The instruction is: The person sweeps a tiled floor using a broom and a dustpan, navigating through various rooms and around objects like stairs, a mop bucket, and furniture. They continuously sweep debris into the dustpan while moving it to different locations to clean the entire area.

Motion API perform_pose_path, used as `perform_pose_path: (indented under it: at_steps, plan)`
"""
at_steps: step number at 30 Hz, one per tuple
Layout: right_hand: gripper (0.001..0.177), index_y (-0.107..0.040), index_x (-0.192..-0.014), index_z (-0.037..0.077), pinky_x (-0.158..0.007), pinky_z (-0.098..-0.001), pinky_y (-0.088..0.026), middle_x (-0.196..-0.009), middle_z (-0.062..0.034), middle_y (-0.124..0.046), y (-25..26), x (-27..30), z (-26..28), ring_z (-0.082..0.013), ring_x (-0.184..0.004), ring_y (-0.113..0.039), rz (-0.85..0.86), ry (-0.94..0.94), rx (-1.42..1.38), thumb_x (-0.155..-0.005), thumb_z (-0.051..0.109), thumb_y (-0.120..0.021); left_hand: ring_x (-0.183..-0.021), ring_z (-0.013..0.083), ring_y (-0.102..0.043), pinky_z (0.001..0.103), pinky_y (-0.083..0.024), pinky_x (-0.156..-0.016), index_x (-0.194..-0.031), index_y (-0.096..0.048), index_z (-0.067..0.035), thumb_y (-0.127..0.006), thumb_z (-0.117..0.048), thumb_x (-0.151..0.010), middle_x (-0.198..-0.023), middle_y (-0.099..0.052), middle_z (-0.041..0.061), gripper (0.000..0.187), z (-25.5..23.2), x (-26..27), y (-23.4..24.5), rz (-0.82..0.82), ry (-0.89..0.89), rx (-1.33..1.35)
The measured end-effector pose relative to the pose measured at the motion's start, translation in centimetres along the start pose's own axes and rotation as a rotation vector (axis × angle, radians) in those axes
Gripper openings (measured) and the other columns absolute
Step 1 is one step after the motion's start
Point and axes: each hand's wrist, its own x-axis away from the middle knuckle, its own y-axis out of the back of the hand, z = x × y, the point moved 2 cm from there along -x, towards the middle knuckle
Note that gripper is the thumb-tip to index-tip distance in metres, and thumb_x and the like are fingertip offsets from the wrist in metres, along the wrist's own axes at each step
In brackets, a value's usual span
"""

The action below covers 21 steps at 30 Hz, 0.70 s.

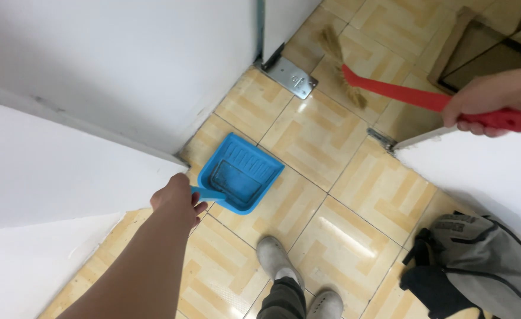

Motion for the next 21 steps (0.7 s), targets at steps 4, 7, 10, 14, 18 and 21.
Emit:
perform_pose_path:
  at_steps: [4, 7, 10, 14, 18, 21]
  plan:
    - [0.018, -0.056, -0.079, -0.001, -0.044, -0.0366, -0.041, -0.063, -0.0109, -0.054, -4.6, -4.0, 5.3, -0.0219, -0.047, -0.046, 0.187, 0.076, 0.045, -0.089, 0.007, -0.068, -0.074, 0.0252, -0.069, 0.041, -0.047, -0.062, -0.112, -0.06, -0.008, -0.057, -0.027, -0.092, -0.083, -0.064, 0.005, 0.028, -1.4, -1.5, -0.5, -0.006, 0.038, 0.028]
    - [0.016, -0.061, -0.1, -0.002, -0.052, -0.0344, -0.047, -0.071, -0.0119, -0.062, -10.0, 3.0, 6.1, -0.0206, -0.053, -0.053, 0.2, -0.031, 0.157, -0.09, 0.009, -0.065, -0.071, 0.0273, -0.071, 0.036, -0.047, -0.06, -0.109, -0.063, -0.007, -0.057, -0.028, -0.093, -0.078, -0.064, 0.005, 0.027, -2.2, -2.2, -2.3, 0.009, 0.047, -0.028]
    - [0.028, -0.056, -0.112, -0.009, -0.047, -0.0361, -0.053, -0.071, -0.0148, -0.064, -13.1, 8.2, 5.4, -0.0215, -0.054, -0.06, 0.302, 0.034, 0.34, -0.089, 0.005, -0.058, -0.068, 0.0262, -0.07, 0.038, -0.052, -0.056, -0.104, -0.068, -0.002, -0.059, -0.024, -0.093, -0.076, -0.065, 0.006, 0.026, -2.6, -3.0, -1.9, -0.068, 0.021, -0.028]
    - [0.035, -0.052, -0.118, -0.004, -0.044, -0.0347, -0.047, -0.069, -0.0115, -0.06, -9.5, 13.4, 2.3, -0.0202, -0.051, -0.055, 0.433, -0.026, 0.324, -0.086, 0.004, -0.062, -0.067, 0.0271, -0.071, 0.04, -0.048, -0.06, -0.105, -0.064, -0.004, -0.057, -0.025, -0.094, -0.078, -0.066, 0.006, 0.025, -2.2, -2.7, -2.7, -0.041, 0.016, -0.094]
    - [0.039, -0.057, -0.12, 0.001, -0.035, -0.0332, -0.046, -0.059, -0.0093, -0.057, -4.3, 13.8, 0.0, -0.0199, -0.039, -0.052, 0.463, -0.012, 0.249, -0.082, 0.003, -0.066, -0.069, 0.0262, -0.072, 0.041, -0.048, -0.064, -0.109, -0.063, -0.005, -0.057, -0.023, -0.094, -0.081, -0.067, 0.006, 0.024, -1.7, -2.4, -1.6, -0.077, 0.05, -0.047]
    - [0.042, -0.061, -0.118, 0.01, -0.036, -0.0315, -0.048, -0.055, -0.0094, -0.064, 0.9, 3.8, -4.6, -0.0167, -0.039, -0.059, 0.392, 0.29, 0.392, -0.078, 0.011, -0.075, -0.075, 0.0192, -0.07, 0.04, -0.061, -0.065, -0.109, -0.065, 0.002, -0.059, -0.014, -0.09, -0.089, -0.065, 0.01, 0.026, -0.5, -2.6, -2.0, -0.073, -0.02, 0.188]
